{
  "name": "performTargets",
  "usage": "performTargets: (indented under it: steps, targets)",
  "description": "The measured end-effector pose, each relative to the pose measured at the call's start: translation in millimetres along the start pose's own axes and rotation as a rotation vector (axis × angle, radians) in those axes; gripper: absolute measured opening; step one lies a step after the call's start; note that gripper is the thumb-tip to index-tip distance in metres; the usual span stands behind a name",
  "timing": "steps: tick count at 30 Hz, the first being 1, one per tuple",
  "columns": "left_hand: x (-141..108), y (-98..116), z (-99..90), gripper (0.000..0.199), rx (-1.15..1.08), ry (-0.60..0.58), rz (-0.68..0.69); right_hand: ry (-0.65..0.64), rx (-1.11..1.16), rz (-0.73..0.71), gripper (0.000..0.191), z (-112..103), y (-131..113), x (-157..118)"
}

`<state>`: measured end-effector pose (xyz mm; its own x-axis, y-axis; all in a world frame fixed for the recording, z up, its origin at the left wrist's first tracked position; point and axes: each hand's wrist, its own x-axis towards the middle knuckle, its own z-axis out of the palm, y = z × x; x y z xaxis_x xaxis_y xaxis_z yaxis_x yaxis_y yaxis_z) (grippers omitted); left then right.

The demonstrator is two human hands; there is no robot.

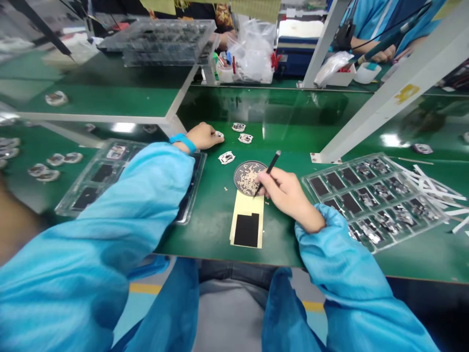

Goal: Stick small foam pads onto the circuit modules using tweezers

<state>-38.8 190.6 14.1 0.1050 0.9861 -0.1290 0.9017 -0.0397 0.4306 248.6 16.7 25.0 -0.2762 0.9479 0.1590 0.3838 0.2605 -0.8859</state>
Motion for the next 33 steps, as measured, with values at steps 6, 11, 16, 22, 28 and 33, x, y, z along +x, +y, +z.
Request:
performTargets:
  steps: [6, 11, 16, 22, 28, 33]
  targets:
    - [-100.6, 45.1, 2.7, 0.054, -0.848, -0.162, 0.218, -0.275, -0.086, -0.03, 0.029, -3.7, 4.7, 0.7]
    - [-171.3, 48.2, 51.6, 0.051, -1.029, -0.557, 0.22, -0.311, -0.136, -0.042, 0.026, -8.1, 11.2, 4.8]
    - [-182.8, 37.9, 76.1, 0.043, -0.682, -0.381, 0.354, -0.377, -0.101, 0.041, 0.023, -7.2, 12.6, 5.8]
    - [-184.3, 40.0, 73.3, 0.044, -0.618, -0.346, 0.355, -0.368, -0.102, 0.06, 0.026, -7.1, 15.0, 5.5]
    - [-184.4, 39.5, 74.3, 0.043, -0.697, -0.349, 0.352, -0.358, -0.048, 0.067, 0.023, -10.3, 7.8, 3.2]
    - [-184.3, 41.3, 76.7, 0.047, -0.825, -0.402, 0.323, -0.165, 0.11, -0.043, 0.017, -14.0, -7.0, -2.3]
